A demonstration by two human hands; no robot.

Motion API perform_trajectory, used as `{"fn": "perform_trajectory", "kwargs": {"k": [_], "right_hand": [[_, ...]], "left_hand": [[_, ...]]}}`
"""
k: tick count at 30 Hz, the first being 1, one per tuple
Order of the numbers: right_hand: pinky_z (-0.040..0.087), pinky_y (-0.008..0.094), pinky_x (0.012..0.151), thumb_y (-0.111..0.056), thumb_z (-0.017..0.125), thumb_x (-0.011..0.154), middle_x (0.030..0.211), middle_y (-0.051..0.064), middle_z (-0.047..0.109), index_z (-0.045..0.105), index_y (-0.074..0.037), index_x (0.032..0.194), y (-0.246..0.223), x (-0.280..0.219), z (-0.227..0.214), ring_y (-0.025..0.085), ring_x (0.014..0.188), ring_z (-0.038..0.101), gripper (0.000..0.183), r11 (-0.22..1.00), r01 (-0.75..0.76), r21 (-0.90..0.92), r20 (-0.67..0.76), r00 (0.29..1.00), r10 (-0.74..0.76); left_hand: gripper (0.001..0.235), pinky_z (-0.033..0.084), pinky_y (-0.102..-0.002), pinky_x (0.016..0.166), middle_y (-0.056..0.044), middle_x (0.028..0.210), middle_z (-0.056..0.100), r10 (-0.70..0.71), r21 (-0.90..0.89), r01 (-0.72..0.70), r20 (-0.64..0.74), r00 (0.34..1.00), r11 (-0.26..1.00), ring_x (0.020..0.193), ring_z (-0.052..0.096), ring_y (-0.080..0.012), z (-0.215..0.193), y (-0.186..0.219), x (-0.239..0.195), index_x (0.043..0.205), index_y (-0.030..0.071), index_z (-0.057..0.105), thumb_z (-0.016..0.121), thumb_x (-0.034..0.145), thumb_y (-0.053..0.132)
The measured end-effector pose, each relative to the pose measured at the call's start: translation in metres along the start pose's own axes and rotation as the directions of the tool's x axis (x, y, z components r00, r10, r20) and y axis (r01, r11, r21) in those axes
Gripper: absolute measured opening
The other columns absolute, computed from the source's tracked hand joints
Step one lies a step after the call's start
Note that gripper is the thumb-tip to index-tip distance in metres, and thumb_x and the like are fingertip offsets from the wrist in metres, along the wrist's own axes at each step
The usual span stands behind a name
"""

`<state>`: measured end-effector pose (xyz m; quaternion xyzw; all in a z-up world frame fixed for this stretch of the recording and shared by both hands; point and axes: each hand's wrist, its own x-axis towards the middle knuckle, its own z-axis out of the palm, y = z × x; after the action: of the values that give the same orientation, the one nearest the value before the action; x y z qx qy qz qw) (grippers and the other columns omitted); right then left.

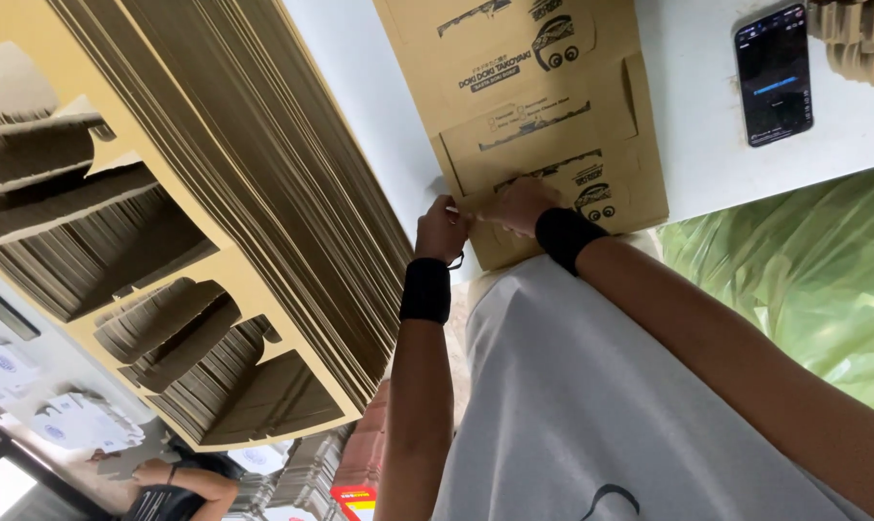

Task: Folding flat cardboard sheets into structural box inserts at a packaging workbench.

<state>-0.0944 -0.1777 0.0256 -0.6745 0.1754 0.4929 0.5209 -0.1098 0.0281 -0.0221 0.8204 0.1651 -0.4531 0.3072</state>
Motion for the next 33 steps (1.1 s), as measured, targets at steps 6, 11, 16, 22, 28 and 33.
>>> {"fn": "perform_trajectory", "kwargs": {"k": [6,11,16,22,28,33], "right_hand": [[0.043,0.028,0.036,-0.045,0.073,0.085,0.048,0.006,0.061,0.066,-0.012,0.059,0.02,0.026,-0.002,0.015,0.038,0.055,0.043,0.991,-0.048,-0.122,0.03,0.998,0.053],[0.052,0.034,0.052,-0.044,0.072,0.087,0.063,0.009,0.067,0.07,-0.008,0.069,-0.004,-0.01,-0.015,0.021,0.055,0.062,0.041,0.962,-0.027,-0.272,0.128,0.99,0.065],[0.056,0.04,0.088,-0.054,0.066,0.093,0.103,0.015,0.072,0.07,-0.002,0.104,0.036,0.003,-0.012,0.03,0.098,0.068,0.053,0.788,0.192,-0.584,0.175,0.979,-0.109],[0.052,0.04,0.094,-0.056,0.066,0.092,0.11,0.015,0.07,0.066,-0.001,0.111,0.049,-0.008,-0.013,0.031,0.106,0.065,0.058,0.891,0.104,-0.441,0.04,0.995,-0.096],[0.05,0.037,0.096,-0.063,0.065,0.087,0.099,0.0,0.07,0.066,-0.019,0.093,0.067,0.003,-0.01,0.021,0.097,0.064,0.045,0.487,0.158,-0.859,0.08,0.981,-0.177],[0.034,0.013,0.091,-0.044,0.057,0.099,0.096,-0.001,0.063,0.057,-0.009,0.103,0.002,-0.058,-0.042,0.009,0.095,0.063,0.035,0.955,-0.026,-0.295,0.088,0.995,0.054]], "left_hand": [[0.043,0.062,-0.046,0.09,-0.011,0.11,0.075,-0.038,0.046,0.039,-0.025,0.999,0.998,0.105,0.073,-0.0334,0.017,-0.025,0.016,0.118,0.014,0.065,0.068,0.091,0.048],[0.051,0.056,-0.056,0.101,-0.023,0.122,0.071,-0.028,0.019,0.028,0.021,0.999,0.999,0.118,0.067,-0.0425,0.016,0.017,-0.052,0.137,0.011,0.044,0.06,0.095,0.035],[0.054,0.054,-0.059,0.099,-0.027,0.115,0.072,-0.047,-0.053,0.05,0.061,0.997,0.997,0.114,0.068,-0.0444,0.046,-0.007,-0.052,0.132,0.006,0.041,0.061,0.094,0.038],[0.045,0.057,-0.055,0.095,-0.018,0.116,0.072,-0.056,-0.038,0.059,0.082,0.995,0.998,0.112,0.07,-0.0382,0.066,-0.032,-0.044,0.128,0.013,0.055,0.063,0.097,0.044],[0.031,0.055,-0.059,0.092,-0.019,0.104,0.075,-0.062,0.106,0.068,-0.057,0.996,0.992,0.108,0.07,-0.0438,0.068,-0.012,-0.048,0.109,0.011,0.059,0.064,0.094,0.038],[0.032,0.057,-0.058,0.094,-0.023,0.103,0.073,-0.107,0.256,0.136,-0.122,0.987,0.957,0.106,0.071,-0.0464,0.075,0.005,-0.054,0.109,0.01,0.056,0.061,0.092,0.037]]}}
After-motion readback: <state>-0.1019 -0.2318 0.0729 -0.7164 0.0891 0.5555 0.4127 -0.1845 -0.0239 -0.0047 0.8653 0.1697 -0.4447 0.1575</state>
